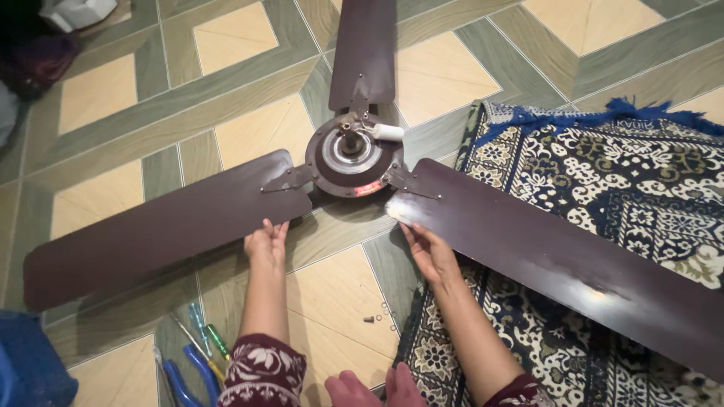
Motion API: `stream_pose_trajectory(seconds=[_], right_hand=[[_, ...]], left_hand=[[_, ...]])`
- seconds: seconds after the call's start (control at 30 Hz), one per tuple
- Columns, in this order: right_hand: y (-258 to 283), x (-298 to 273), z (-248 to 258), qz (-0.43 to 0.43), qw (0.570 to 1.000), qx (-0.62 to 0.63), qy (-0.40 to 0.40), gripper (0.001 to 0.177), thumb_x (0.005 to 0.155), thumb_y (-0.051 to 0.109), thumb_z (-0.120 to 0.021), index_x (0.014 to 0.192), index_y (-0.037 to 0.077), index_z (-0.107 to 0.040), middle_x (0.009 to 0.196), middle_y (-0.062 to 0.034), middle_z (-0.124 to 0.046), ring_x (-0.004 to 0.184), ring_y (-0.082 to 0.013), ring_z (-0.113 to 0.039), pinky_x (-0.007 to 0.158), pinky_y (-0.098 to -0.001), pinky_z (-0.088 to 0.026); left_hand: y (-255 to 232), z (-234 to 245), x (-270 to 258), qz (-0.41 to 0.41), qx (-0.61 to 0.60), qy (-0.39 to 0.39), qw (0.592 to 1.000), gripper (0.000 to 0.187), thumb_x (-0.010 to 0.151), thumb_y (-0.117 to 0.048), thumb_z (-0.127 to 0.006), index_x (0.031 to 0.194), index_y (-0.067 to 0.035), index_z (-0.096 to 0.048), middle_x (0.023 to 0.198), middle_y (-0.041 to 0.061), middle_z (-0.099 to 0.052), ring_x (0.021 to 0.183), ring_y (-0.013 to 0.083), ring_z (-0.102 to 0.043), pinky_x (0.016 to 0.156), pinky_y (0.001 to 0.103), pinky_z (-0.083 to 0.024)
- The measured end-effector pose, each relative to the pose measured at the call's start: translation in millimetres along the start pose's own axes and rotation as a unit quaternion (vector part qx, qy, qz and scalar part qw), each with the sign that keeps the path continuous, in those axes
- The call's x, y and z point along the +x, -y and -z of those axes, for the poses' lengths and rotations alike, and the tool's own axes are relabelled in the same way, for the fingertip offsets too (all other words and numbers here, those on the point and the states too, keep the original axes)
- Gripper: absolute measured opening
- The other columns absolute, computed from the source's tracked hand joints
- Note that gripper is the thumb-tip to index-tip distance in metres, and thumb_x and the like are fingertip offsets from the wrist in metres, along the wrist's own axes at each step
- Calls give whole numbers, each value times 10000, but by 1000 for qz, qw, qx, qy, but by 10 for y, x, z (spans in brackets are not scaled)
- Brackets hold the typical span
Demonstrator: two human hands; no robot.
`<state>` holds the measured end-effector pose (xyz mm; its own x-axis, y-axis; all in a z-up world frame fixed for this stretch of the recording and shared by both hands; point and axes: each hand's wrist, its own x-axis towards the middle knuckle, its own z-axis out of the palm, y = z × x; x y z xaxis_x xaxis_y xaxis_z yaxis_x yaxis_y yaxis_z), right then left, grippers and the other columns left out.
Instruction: The person assembles a ceiling fan by attaching blades to the motor housing. They use a screwdriver to tighten screws securing each blade, then adjust the blade angles and check alignment.
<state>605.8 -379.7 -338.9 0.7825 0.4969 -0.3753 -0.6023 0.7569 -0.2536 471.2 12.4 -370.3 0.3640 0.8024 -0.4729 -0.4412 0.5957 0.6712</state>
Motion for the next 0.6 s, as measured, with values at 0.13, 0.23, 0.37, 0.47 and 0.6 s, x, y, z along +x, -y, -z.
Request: stream_pose_trajectory(seconds=[0.13,0.23,0.37,0.47,0.6], right_hand=[[29,-198,59,-5,1000,-1,18,257,883,-138,-603,1137,-102,-597,1198,-185,-662,1139,-296,-665,1038,-412,-515],[38,-359,135,-19,1000,6,11,243,887,-134,-612,1129,-112,-595,1196,-189,-661,1138,-295,-667,1039,-414,-518],[54,-597,218,-4,999,-35,14,255,886,-118,-626,1140,-104,-611,1195,-179,-669,1131,-282,-669,1030,-406,-521],[31,-809,302,-7,999,-35,19,274,873,-114,-633,1145,-82,-622,1196,-163,-676,1127,-271,-674,1053,-393,-556],[-12,-1109,456,6,999,-32,9,268,876,-122,-637,1137,-65,-621,1169,-154,-678,1117,-271,-675,1057,-414,-536]], left_hand=[[-4,180,-247,-12,-8,4,1000,446,867,218,-414,1304,139,-458,1050,235,-595,902,322,-680,998,723,-521],[-36,318,-452,-8,-2,-10,1000,489,833,234,-392,1304,122,-460,1094,243,-584,860,288,-685,981,713,-533],[-79,447,-792,4,-7,-19,1000,520,820,238,-383,1321,113,-446,1152,244,-563,850,284,-695,985,689,-546],[-105,538,-1049,-4,-3,-20,1000,501,848,235,-405,1339,139,-413,1149,243,-556,864,312,-715,990,694,-539],[-116,675,-1300,-17,-5,-24,1000,607,780,250,-367,1342,34,-445,1137,211,-572,818,272,-680,959,694,-540]])
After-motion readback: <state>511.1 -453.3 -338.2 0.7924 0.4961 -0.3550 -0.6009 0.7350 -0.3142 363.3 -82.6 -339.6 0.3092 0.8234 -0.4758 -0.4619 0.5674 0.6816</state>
